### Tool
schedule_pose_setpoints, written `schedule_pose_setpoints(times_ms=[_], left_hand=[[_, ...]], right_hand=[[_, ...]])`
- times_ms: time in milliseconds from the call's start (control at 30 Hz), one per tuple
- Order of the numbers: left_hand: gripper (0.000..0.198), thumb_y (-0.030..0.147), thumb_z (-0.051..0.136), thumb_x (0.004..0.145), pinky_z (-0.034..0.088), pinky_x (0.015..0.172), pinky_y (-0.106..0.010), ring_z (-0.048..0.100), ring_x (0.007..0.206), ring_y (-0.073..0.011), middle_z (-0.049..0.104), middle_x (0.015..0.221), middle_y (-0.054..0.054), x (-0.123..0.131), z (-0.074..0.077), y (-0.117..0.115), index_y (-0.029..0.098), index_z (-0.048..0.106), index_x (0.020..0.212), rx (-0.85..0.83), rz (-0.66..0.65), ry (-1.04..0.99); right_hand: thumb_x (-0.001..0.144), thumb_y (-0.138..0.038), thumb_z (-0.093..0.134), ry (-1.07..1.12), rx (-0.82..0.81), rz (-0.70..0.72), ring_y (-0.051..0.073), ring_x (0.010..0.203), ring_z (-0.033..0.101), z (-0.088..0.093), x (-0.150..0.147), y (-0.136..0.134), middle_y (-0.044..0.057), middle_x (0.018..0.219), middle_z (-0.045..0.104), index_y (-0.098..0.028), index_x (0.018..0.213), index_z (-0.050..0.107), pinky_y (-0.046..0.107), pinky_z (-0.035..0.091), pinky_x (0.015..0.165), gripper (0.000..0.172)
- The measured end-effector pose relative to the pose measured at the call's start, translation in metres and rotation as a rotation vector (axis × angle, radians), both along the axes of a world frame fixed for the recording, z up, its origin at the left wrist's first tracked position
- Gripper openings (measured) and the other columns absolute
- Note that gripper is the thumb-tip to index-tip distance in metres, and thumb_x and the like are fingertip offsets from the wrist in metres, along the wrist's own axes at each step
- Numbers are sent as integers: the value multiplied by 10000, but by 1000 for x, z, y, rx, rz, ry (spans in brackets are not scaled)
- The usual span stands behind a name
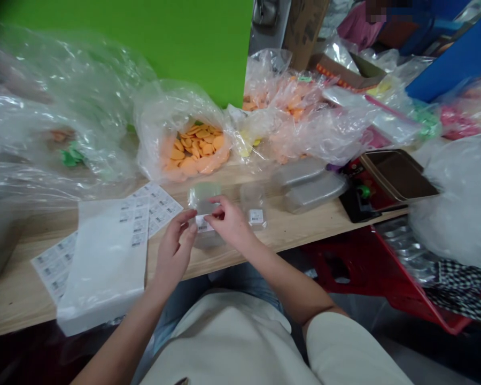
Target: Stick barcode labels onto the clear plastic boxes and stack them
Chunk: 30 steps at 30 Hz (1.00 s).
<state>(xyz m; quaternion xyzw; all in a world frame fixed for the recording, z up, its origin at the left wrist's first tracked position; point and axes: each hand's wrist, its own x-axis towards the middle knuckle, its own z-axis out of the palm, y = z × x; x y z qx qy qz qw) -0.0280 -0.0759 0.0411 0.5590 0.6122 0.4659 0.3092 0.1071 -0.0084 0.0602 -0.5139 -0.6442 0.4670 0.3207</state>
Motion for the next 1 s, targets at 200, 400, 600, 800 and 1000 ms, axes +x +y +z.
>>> schedule_pose_setpoints(times_ms=[200, 400, 600, 800, 1000], left_hand=[[330, 263, 515, 830, 377, 950, -397, 476, 1138, -215, 539, 1189, -102, 2, -5, 5, 194, 472, 1150, 43, 39, 113], [391, 241, 536, 807, 391, 937, -406, 501, 1117, -220, 511, 1212, -103, 1, -8, 7, 203, 434, 1182, 20, 22, 21], [312, 324, 456, 859, 375, 948, -356, 477, 1140, -198, 524, 1208, -81, -15, 1, 2, 213, 487, 1149, -30, 156, -136], [442, 391, 592, 773, 435, 796, -323, 582, 863, -174, 625, 942, -58, -38, 37, -7, 199, 525, 1166, -424, -37, -684], [402, 417, 602, 752, 432, 680, -278, 548, 680, -142, 608, 702, -15, -23, 53, 0, 181, 593, 1077, -427, -201, -544]], right_hand=[[741, -223, 605, -175, 173, -17, 126, 652, 564, -6, -1, -7, -24, 731, 610, -232, 1089, 543, 286, 460, 658, 354], [806, -290, 545, -285, 437, -245, 178, 770, 553, -17, 24, -6, 69, 942, 571, -204, 1119, 529, 349, 474, 711, 325], [759, -401, 630, -360, 615, 324, 261, 1158, 434, -11, 22, -14, 90, 1228, 519, -237, 1231, 477, 451, 365, 966, 523], [716, -412, 682, -96, 578, 295, 219, 1143, 469, 5, 9, -21, 77, 1222, 521, -256, 1274, 402, 406, 376, 973, 644], [726, -414, 669, -37, 485, 234, 220, 1122, 495, 16, 42, -14, 77, 1197, 525, -255, 1259, 415, 405, 413, 951, 612]])
